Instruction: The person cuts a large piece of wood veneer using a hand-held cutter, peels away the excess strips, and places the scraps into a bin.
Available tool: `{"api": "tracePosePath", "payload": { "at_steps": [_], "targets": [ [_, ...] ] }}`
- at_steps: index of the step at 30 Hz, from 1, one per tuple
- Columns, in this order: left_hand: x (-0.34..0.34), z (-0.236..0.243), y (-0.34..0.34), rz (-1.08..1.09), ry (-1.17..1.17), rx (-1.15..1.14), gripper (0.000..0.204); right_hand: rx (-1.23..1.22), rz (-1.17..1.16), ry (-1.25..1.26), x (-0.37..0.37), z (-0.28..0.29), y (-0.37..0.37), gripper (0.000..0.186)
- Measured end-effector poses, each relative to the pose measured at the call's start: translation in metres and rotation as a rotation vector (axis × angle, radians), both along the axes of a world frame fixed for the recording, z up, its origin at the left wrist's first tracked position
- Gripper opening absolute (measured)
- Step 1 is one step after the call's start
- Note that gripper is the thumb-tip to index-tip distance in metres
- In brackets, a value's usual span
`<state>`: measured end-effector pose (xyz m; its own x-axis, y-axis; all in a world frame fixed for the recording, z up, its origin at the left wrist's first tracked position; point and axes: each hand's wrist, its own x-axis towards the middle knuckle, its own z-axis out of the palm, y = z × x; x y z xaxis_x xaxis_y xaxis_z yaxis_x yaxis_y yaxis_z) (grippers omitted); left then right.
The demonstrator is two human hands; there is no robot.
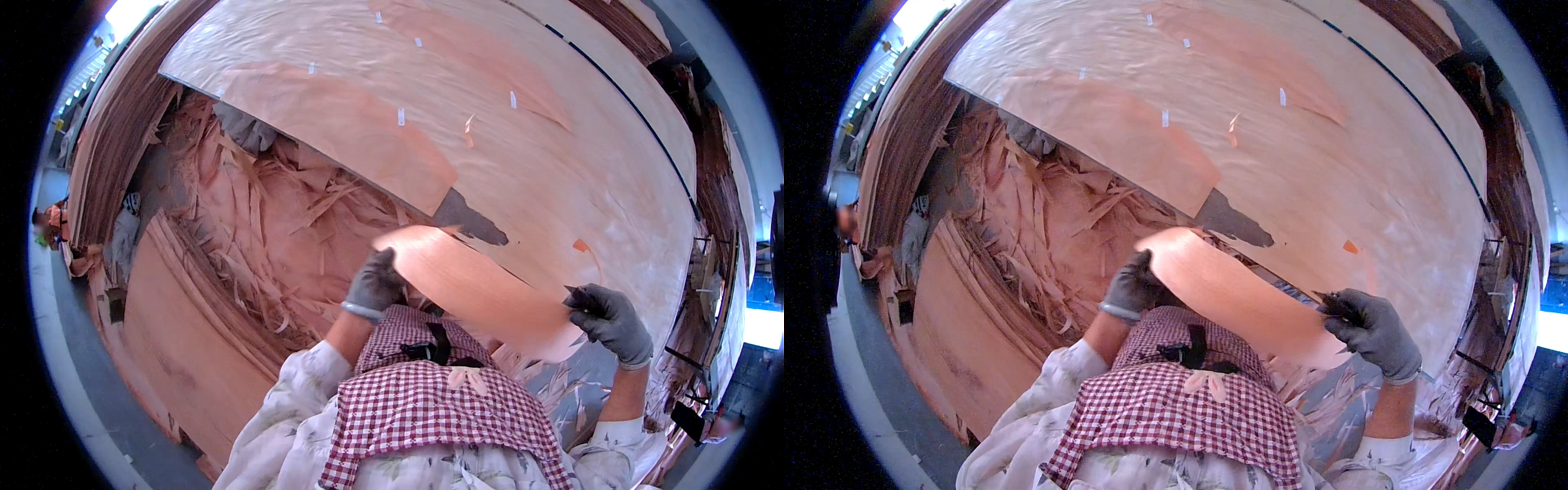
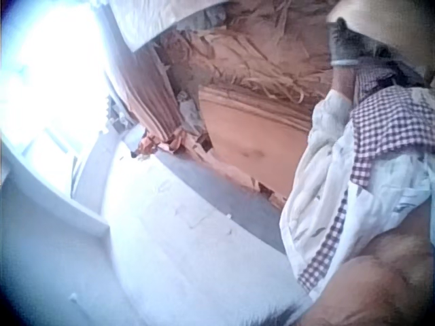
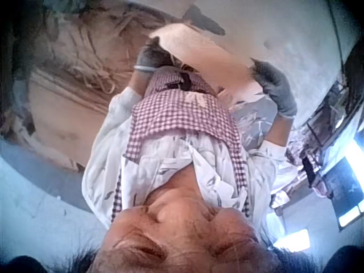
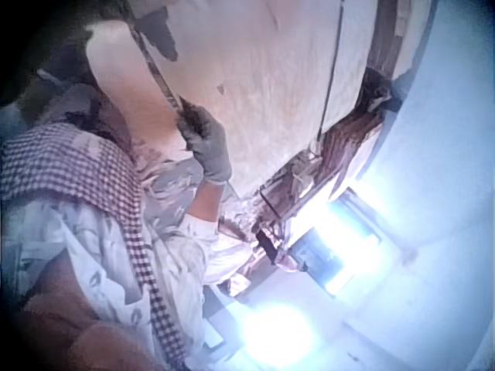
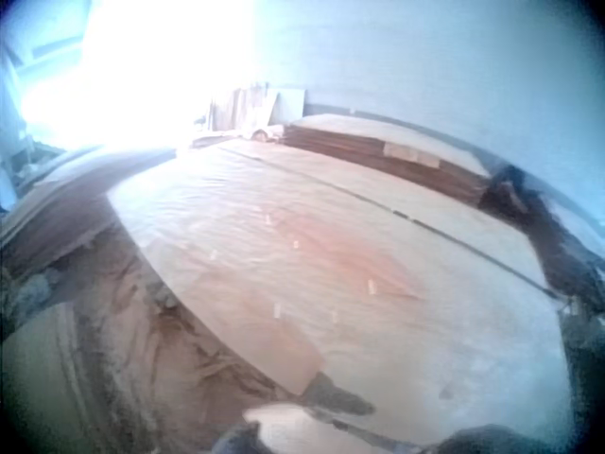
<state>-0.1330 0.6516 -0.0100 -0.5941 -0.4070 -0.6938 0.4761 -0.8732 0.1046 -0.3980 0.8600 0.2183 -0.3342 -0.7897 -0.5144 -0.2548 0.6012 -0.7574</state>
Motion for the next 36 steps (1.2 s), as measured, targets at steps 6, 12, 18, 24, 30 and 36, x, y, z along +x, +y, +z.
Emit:
{"api": "tracePosePath", "payload": {
  "at_steps": [6,12,18,24,30,36],
  "targets": [
    [0.014,0.122,-0.010,0.303,-0.275,-0.993,0.053,0.152,-0.170,0.089,-0.015,-0.009,0.019,0.023],
    [-0.058,0.128,-0.033,0.146,-0.296,-1.265,0.058,-0.005,-0.098,0.486,-0.047,0.023,0.042,0.019],
    [-0.064,0.047,-0.029,-0.198,-0.506,-1.100,0.048,0.072,-0.008,0.801,-0.132,-0.053,0.034,0.020],
    [-0.027,0.000,-0.051,-0.347,-0.617,-1.184,0.039,-0.254,-0.012,0.999,-0.116,-0.132,0.039,0.034],
    [-0.054,0.009,-0.067,-0.320,-0.510,-0.924,0.030,-0.156,-0.133,0.560,-0.016,-0.164,0.038,0.073],
    [-0.089,-0.002,-0.121,-0.171,-0.195,-0.572,0.022,0.051,0.046,0.909,-0.032,-0.193,0.054,0.081]
  ]
}}
